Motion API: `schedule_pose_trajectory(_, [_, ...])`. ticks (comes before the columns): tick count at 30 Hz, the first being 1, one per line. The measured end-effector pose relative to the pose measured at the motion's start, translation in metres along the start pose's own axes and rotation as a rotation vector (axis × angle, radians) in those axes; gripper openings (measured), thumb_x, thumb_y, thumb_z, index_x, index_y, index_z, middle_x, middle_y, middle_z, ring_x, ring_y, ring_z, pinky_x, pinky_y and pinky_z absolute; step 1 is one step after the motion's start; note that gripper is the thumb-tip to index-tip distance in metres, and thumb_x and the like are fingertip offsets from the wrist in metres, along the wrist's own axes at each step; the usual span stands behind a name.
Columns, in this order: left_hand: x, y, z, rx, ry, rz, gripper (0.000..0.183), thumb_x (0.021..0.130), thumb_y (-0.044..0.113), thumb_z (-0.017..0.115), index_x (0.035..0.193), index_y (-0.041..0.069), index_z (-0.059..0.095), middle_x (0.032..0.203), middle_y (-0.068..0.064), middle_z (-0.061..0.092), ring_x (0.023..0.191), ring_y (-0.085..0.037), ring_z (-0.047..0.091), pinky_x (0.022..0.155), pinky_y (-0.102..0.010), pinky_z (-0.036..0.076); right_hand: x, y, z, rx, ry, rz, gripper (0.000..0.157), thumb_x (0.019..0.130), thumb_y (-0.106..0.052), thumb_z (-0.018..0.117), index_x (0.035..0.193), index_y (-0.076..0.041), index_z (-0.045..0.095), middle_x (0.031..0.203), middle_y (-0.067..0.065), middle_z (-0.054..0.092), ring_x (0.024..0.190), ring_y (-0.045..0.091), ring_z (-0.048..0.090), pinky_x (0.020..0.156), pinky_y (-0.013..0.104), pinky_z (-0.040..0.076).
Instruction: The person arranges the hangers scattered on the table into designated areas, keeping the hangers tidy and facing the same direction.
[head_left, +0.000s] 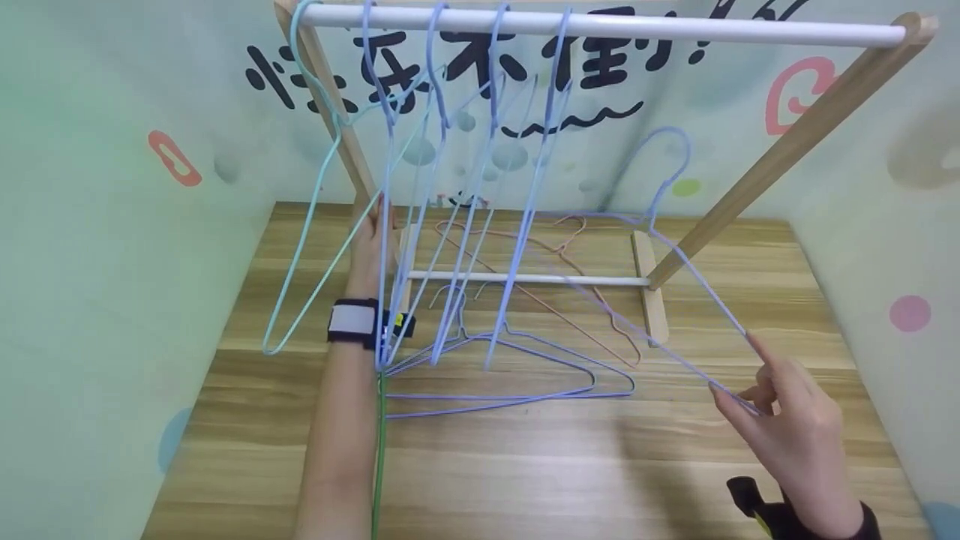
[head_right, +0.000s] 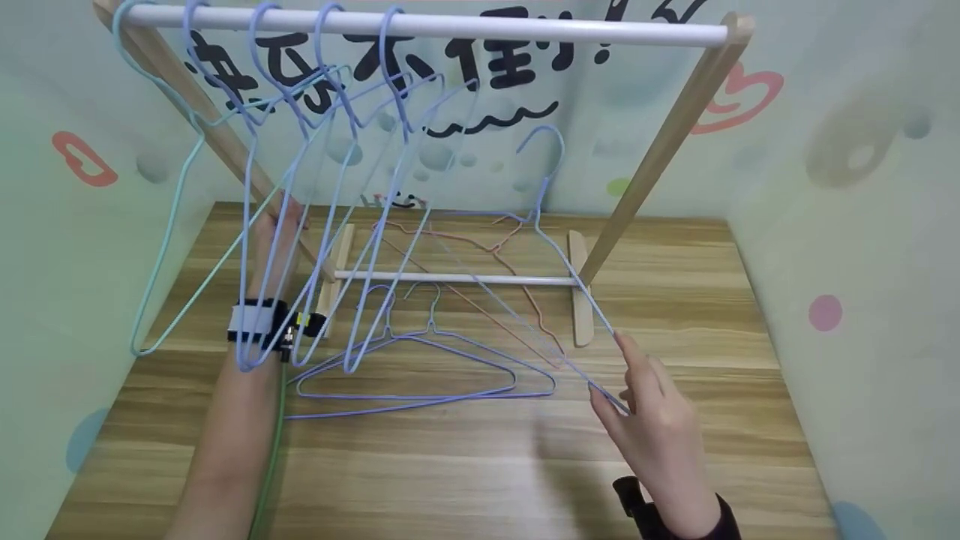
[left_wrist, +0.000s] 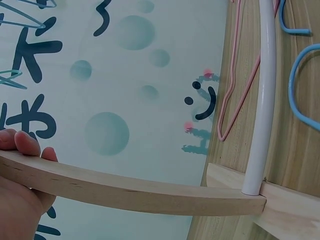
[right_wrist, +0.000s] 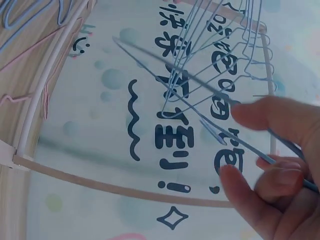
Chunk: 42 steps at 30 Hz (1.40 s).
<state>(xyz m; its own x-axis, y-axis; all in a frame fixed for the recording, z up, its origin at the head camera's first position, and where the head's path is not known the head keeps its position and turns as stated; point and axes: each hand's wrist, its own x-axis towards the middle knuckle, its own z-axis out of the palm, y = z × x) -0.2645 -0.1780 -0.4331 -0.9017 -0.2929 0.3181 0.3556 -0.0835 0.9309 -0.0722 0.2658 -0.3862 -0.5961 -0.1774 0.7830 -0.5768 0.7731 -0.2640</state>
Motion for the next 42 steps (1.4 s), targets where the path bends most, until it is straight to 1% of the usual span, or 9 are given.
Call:
schedule_pose_trajectory(6, [0.001,0.0,0.0,0.01,0.012,-0.059,0.013,0.095,0.007,0.042,0.099,0.002,0.053,0.074,-0.001,0.046,0.061,-0.007,0.041,0.056,-0.017,0.035,0.004,-0.017,0.011,-0.034,0.202,-0.017,0.047,0.083,-0.036,0.059,0.109,0.004,0.058,0.052,0.001,0.041,0.046,0.01,0.04,0.053,0.014,0.033])
schedule_pose_trajectory(9, [0.001,0.001,0.002,-0.042,0.044,-0.072,0.011,0.094,0.005,0.044,0.094,0.003,0.055,0.073,-0.001,0.045,0.062,-0.007,0.041,0.058,-0.017,0.036,0.005,-0.022,0.014,-0.021,0.253,-0.005,0.044,0.082,-0.033,0.06,0.107,0.004,0.058,0.05,0.0,0.037,0.044,0.008,0.035,0.054,0.009,0.034])
schedule_pose_trajectory(12, [0.001,0.002,0.003,-0.029,0.068,-0.084,0.011,0.093,0.006,0.045,0.095,0.002,0.056,0.073,0.0,0.045,0.063,-0.007,0.041,0.059,-0.017,0.036,0.006,-0.024,0.017,0.011,0.279,0.038,0.044,0.081,-0.03,0.063,0.104,0.006,0.056,0.05,-0.002,0.033,0.045,0.004,0.031,0.055,0.005,0.033])
schedule_pose_trajectory(15, [0.001,0.001,0.002,0.04,0.064,-0.076,0.014,0.094,0.007,0.044,0.098,0.0,0.055,0.073,0.0,0.046,0.063,-0.006,0.041,0.06,-0.017,0.036,0.007,-0.026,0.018,0.036,0.315,0.094,0.044,0.078,-0.027,0.067,0.101,0.008,0.054,0.049,-0.003,0.031,0.047,0.002,0.027,0.052,0.006,0.027])
schedule_pose_trajectory(22, [0.001,-0.002,0.001,-0.02,0.03,0.01,0.014,0.093,0.001,0.043,0.094,0.0,0.056,0.073,-0.001,0.047,0.061,-0.007,0.042,0.059,-0.019,0.037,0.017,-0.038,0.025,0.085,0.439,0.16,0.04,0.066,-0.006,0.076,0.094,0.011,0.052,0.048,0.0,0.03,0.049,0.002,0.026,0.057,0.006,0.028])
schedule_pose_trajectory(24, [0.001,-0.002,0.0,0.015,0.017,0.015,0.013,0.094,0.003,0.043,0.094,0.002,0.055,0.072,-0.001,0.046,0.058,-0.007,0.04,0.055,-0.019,0.036,0.02,-0.041,0.027,0.086,0.444,0.171,0.04,0.064,-0.001,0.076,0.094,0.011,0.052,0.049,0.0,0.03,0.049,0.002,0.026,0.057,0.006,0.028])
schedule_pose_trajectory(32, [-0.002,0.005,0.0,0.168,0.02,-0.103,0.015,0.096,0.019,0.043,0.095,0.007,0.053,0.073,-0.002,0.043,0.051,-0.01,0.033,0.045,-0.02,0.029,0.034,-0.052,0.039,0.088,0.451,0.184,0.045,0.059,0.012,0.073,0.098,0.01,0.051,0.049,0.001,0.032,0.049,0.003,0.027,0.053,0.008,0.025])
schedule_pose_trajectory(38, [-0.002,0.007,0.002,0.246,0.015,-0.049,0.02,0.096,0.022,0.042,0.083,0.01,0.048,0.075,-0.006,0.043,0.058,-0.009,0.035,0.056,-0.021,0.033,0.041,-0.055,0.049,0.137,0.432,0.129,0.048,0.063,0.009,0.071,0.106,0.007,0.05,0.052,0.0,0.029,0.049,0.006,0.024,0.052,0.012,0.023])
schedule_pose_trajectory(42, [-0.003,0.005,0.001,0.329,0.012,-0.056,0.023,0.097,0.027,0.039,0.087,0.008,0.048,0.077,-0.004,0.044,0.06,-0.011,0.036,0.059,-0.023,0.034,0.045,-0.056,0.058,0.155,0.416,0.077,0.047,0.067,0.005,0.07,0.11,0.004,0.051,0.052,-0.001,0.027,0.049,0.007,0.023,0.05,0.015,0.022])
